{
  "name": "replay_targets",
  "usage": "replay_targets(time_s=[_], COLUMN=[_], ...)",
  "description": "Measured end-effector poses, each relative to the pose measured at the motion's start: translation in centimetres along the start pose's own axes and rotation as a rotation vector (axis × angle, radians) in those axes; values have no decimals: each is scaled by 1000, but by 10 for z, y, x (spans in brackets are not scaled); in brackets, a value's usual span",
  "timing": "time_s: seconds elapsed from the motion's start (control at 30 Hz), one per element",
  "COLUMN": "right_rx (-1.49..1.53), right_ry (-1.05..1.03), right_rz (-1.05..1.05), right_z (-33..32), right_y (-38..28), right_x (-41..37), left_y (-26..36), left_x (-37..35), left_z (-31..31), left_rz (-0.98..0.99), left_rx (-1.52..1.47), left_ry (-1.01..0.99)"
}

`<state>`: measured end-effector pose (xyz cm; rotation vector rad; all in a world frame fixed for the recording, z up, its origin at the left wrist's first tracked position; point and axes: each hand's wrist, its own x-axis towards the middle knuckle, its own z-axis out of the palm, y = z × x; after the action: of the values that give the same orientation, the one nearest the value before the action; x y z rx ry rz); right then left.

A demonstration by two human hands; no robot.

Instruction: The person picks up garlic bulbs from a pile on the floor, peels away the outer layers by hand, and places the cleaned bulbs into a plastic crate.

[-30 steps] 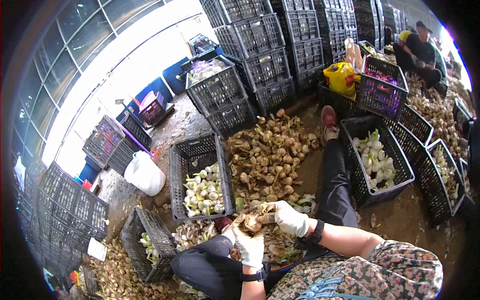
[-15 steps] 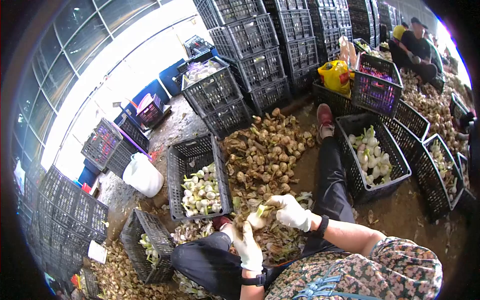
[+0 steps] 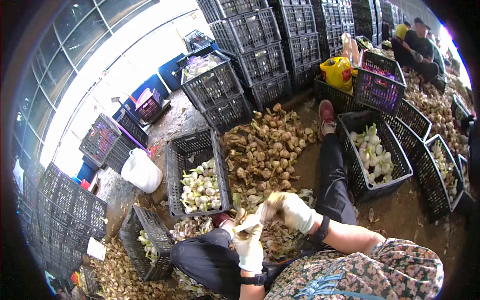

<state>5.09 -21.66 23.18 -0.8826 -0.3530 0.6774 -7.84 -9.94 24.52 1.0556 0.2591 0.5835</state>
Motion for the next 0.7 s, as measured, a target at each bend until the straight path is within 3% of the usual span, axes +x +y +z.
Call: replay_targets(time_s=[0.03, 0.07, 0.1, 0.17, 0.2, 0.23, 0.3, 0.33, 0.37, 0.43, 0.53, 0.7], right_rx=[260, 31, -598, -1457, -1337, -1165, -1030, -1105, -1245, -1283, -1434, -1352], right_ry=[108, 13, -180, -100, -133, -162, -302, -368, -425, -520, -575, -437], right_rz=[99, 45, 85, -162, -249, -263, -279, -342, -386, -254, -309, -375], right_z=[-2, -18, -36, -23, -12, 17, 43, 52, 53, 62, 60, 52], right_y=[-11, -13, -19, -18, -27, -53, -71, -73, -67, -72, -59, -45], right_x=[6, 11, 20, 16, 13, 4, -2, -3, 0, 2, 7, 13], left_y=[8, 15, 18, 9, -12, -4, 25, 21, 13, 16, 18, 1], left_x=[0, -2, 3, 17, 22, 16, 1, 8, 7, 6, 5, 6], left_z=[6, 8, -2, -31, -48, -33, 8, 1, 0, -4, -4, -11], left_rz=[72, 78, 80, -372, -396, -406, 160, 236, 20, 182, 179, 229], left_rx=[0, 67, 68, -651, -993, -997, 631, 789, 458, 845, 981, 744], left_ry=[20, 57, 60, 2, -300, -296, -83, -114, -86, -122, -124, -95])
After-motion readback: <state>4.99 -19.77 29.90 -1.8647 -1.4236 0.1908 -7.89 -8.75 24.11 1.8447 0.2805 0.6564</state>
